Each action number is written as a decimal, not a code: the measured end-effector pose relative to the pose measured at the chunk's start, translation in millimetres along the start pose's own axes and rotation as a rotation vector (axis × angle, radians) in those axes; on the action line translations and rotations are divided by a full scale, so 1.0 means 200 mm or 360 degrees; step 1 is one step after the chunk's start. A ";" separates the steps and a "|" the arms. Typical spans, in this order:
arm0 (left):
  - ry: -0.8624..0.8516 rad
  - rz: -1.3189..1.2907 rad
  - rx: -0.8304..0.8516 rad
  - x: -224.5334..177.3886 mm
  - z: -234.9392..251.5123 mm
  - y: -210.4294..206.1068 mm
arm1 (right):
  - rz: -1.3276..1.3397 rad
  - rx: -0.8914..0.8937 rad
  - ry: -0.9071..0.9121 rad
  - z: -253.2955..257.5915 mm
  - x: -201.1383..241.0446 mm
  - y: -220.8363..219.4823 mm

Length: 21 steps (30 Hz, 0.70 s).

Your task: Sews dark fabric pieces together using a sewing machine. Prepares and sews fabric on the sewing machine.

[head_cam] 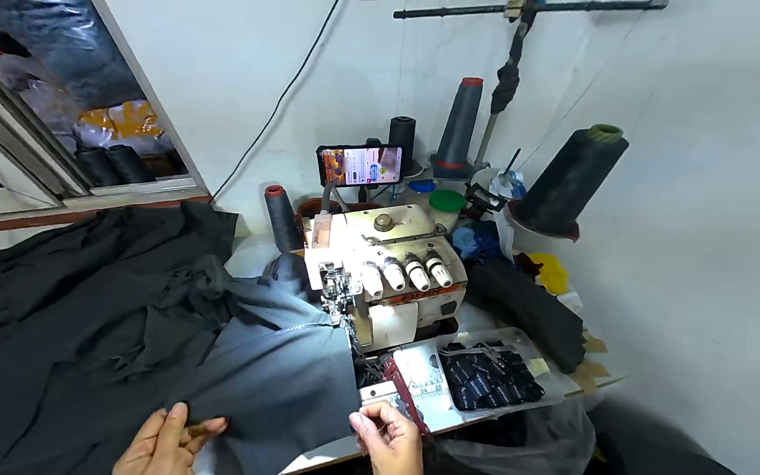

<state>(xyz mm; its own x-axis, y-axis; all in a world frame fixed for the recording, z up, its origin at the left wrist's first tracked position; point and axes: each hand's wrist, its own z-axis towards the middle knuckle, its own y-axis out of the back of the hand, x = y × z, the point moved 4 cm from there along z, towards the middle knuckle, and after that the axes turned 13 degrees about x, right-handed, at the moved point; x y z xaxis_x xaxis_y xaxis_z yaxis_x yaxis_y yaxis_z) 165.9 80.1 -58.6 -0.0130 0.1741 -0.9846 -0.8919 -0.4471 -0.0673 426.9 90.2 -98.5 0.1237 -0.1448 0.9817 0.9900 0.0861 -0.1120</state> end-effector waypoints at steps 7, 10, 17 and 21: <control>-0.0771 0.1032 0.0570 -0.07 -0.18 -0.43 | 0.0098 0.0093 -0.0002 -0.01 0.06 -0.04; -0.0665 0.1284 0.0574 -0.06 -0.06 -0.54 | 0.0143 0.0060 0.0029 0.10 0.09 -0.06; -0.0206 0.1317 0.0762 -0.12 0.28 -0.62 | 0.0252 -0.0053 -0.0059 0.43 0.09 -0.10; 0.0015 0.1256 0.0892 -0.12 0.39 -0.63 | 0.0320 -0.0057 -0.0194 0.49 0.08 -0.11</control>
<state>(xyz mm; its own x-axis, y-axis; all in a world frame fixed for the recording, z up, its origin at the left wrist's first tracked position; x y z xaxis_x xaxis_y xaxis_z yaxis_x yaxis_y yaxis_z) 242.2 201.0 -13.4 -0.6994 -0.0048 -0.7147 -0.7139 0.0517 0.6983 399.6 182.2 -65.9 0.3115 -0.0078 0.9502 0.9483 0.0662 -0.3103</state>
